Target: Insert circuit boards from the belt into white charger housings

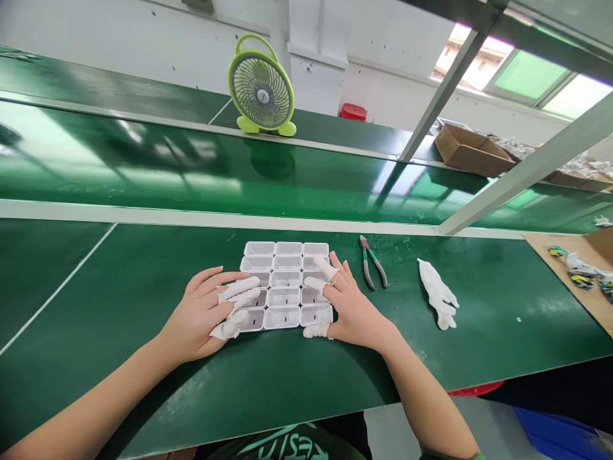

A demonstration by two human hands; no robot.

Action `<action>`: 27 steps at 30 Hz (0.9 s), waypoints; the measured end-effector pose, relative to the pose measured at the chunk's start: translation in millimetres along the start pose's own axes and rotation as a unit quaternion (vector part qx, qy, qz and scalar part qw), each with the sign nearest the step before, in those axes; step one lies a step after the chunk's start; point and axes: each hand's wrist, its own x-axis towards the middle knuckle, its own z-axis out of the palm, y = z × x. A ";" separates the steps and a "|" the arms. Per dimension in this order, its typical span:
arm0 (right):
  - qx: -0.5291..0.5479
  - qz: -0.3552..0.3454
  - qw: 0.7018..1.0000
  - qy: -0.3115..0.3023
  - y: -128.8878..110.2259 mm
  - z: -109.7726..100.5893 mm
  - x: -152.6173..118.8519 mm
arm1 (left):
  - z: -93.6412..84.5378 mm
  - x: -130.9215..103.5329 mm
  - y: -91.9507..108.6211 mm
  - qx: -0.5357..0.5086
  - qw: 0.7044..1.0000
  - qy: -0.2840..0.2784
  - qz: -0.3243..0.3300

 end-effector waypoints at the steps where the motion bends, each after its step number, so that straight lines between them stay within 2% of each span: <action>1: 0.000 0.000 1.000 0.000 0.0 0.2 0.0 | 0.1 -0.3 -0.3 0.001 1.000 -0.002 -0.002; 8: -0.012 0.001 1.000 -0.008 0.3 0.2 0.3 | -5.6 0.3 -2.4 -0.035 0.999 0.022 -0.020; 14: -0.017 0.004 1.000 -0.009 0.2 0.0 0.8 | -11.4 6.7 -0.9 -0.037 0.997 -0.057 0.020; 18: -0.010 0.008 1.000 -0.011 0.8 1.4 1.1 | -8.3 6.1 -4.5 -0.009 0.999 -0.045 0.023; 27: -0.009 0.002 1.000 -0.009 1.7 1.9 0.2 | -2.8 4.2 -10.2 0.006 0.998 -0.063 0.025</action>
